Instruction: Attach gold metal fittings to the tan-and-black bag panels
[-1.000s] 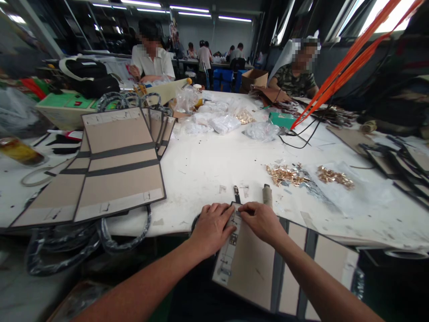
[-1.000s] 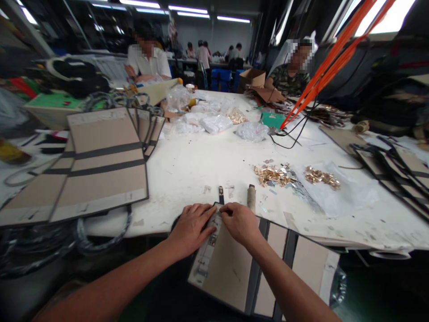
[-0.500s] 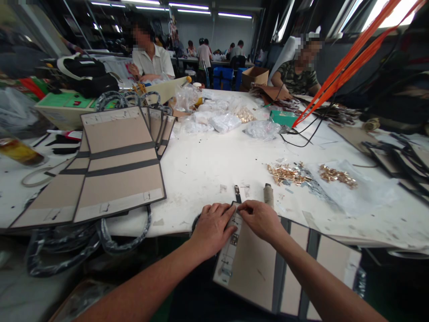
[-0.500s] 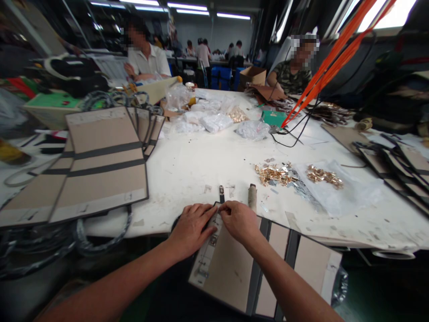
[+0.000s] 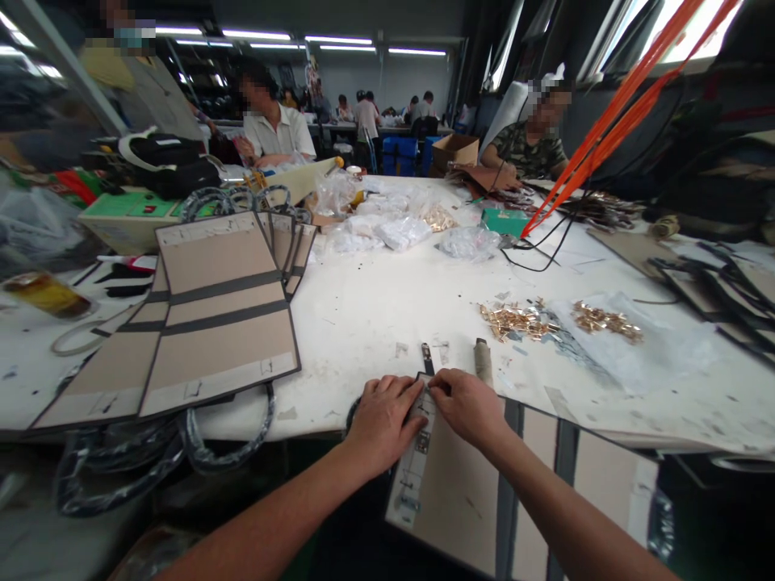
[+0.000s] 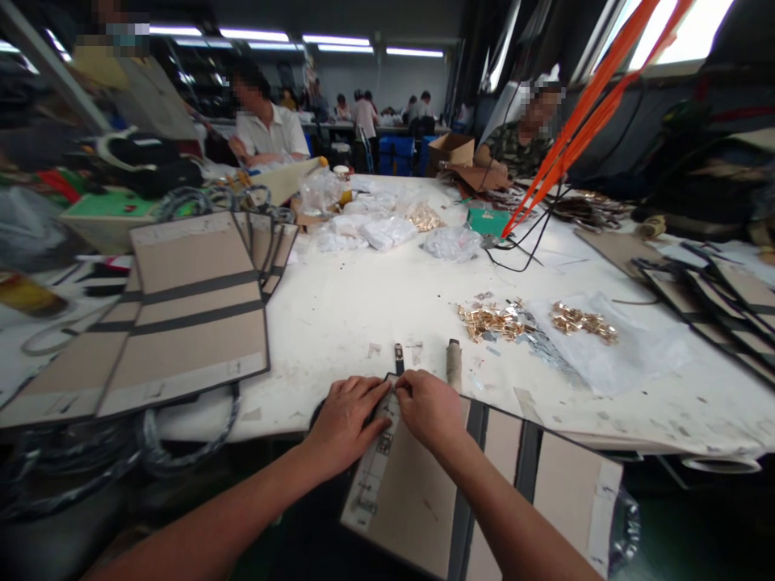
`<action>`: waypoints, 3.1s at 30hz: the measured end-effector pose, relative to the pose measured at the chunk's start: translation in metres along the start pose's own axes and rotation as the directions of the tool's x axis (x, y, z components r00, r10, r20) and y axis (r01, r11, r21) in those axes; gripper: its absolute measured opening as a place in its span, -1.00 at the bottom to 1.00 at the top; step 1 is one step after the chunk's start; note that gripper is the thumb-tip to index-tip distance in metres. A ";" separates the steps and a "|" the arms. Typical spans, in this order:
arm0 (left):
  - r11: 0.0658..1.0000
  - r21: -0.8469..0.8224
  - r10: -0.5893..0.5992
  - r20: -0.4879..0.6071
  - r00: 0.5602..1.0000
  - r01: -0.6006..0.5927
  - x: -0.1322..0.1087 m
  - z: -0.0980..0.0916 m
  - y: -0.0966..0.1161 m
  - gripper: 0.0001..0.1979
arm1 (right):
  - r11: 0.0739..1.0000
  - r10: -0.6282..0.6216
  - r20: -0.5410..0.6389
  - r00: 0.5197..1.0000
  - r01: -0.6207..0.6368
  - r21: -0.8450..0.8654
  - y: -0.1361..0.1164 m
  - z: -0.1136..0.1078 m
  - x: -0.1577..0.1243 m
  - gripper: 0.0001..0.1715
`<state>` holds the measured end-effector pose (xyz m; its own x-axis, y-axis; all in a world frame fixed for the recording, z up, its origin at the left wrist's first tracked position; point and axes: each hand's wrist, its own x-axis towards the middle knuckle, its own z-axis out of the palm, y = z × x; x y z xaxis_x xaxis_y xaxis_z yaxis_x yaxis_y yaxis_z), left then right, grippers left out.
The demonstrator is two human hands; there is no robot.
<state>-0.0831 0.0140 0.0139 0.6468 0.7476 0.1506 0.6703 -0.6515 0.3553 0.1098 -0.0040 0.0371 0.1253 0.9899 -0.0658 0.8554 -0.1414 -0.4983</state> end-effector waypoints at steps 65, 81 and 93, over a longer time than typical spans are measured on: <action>0.589 -0.434 -0.232 0.717 0.657 0.681 0.087 -0.024 -0.023 -0.74 | 0.968 -0.114 0.109 0.988 0.085 0.237 0.036 -0.002 -0.008 -0.88; 0.583 -0.500 -0.135 0.718 0.683 0.641 0.082 -0.024 -0.031 -0.66 | 0.957 -0.095 -0.112 0.989 0.121 0.263 0.034 0.019 -0.034 -0.85; 0.579 -0.520 -0.110 0.713 0.692 0.628 0.084 -0.020 -0.035 -0.54 | 0.923 -0.160 -0.278 0.947 0.243 0.299 0.044 0.035 -0.029 -0.81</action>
<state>-0.0595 0.1025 0.0328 0.6336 0.4973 -0.5927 0.6047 0.1596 0.7803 0.1264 -0.0392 -0.0135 0.1218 0.9586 0.2573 0.6696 0.1120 -0.7342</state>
